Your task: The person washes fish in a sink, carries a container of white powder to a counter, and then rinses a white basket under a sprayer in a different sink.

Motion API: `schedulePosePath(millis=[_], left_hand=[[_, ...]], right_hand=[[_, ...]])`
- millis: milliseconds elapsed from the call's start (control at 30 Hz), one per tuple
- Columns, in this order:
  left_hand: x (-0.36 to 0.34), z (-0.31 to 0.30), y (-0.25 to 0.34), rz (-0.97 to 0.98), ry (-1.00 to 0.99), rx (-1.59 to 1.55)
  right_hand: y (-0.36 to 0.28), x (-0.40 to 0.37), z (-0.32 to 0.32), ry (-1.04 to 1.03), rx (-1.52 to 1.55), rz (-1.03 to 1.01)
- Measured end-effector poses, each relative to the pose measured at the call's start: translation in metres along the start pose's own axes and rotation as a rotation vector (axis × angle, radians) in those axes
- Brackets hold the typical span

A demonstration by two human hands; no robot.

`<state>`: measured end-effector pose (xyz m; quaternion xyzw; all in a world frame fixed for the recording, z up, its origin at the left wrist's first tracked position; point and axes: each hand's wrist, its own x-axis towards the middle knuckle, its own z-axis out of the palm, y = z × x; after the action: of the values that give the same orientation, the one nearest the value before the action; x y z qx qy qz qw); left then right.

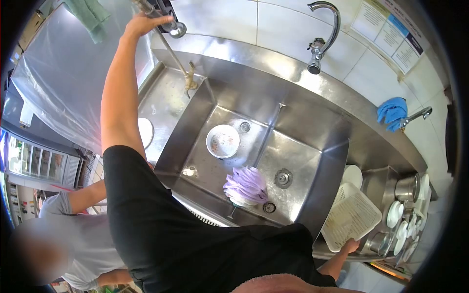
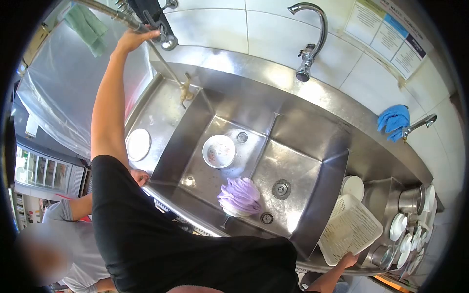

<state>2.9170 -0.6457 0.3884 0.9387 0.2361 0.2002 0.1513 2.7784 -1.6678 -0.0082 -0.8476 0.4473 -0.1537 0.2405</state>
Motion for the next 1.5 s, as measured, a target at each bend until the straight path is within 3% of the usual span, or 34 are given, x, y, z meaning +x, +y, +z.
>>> schedulePosePath(millis=[200, 300, 400, 500, 633, 733, 767, 900, 1100, 1200, 1233, 1500], left_hand=[[0.016, 0.029, -0.032, 0.136, -0.074, -0.071], [0.017, 0.039, -0.028, 0.087, 0.039, -0.164], [-0.012, 0.033, 0.007, 0.064, 0.103, 0.058], [-0.004, 0.055, -0.008, 0.091, 0.198, 0.133], [-0.005, 0.043, 0.016, 0.013, 0.192, 0.104], [0.016, 0.038, 0.006, 0.046, 0.376, 0.238], [0.000, 0.023, 0.037, -0.011, 0.304, 0.226], [0.036, 0.005, 0.019, 0.053, 0.190, 0.388], [0.055, 0.005, -0.008, 0.096, 0.141, 0.239], [0.077, 0.012, -0.032, 0.084, 0.137, 0.033], [0.088, 0.007, -0.042, 0.034, 0.004, 0.023], [0.066, 0.008, -0.028, -0.016, 0.182, -0.234]], right_hand=[[0.025, 0.019, 0.011, 0.060, -0.074, -0.054], [0.018, 0.016, 0.009, 0.032, -0.008, -0.009], [0.016, 0.013, 0.010, 0.091, 0.001, -0.040], [0.010, 0.009, 0.006, 0.042, -0.032, 0.012], [0.020, 0.017, 0.006, 0.047, -0.003, -0.013], [0.014, 0.014, 0.008, 0.044, -0.014, -0.029], [0.013, 0.012, 0.007, 0.023, 0.015, -0.019], [0.010, 0.014, 0.004, 0.024, -0.159, -0.053], [0.014, 0.011, 0.004, 0.022, -0.009, -0.121], [0.003, 0.008, -0.002, 0.006, -0.178, -0.101], [0.001, 0.007, -0.002, 0.008, -0.169, -0.093], [0.002, 0.006, -0.001, -0.009, 0.012, 0.007]])
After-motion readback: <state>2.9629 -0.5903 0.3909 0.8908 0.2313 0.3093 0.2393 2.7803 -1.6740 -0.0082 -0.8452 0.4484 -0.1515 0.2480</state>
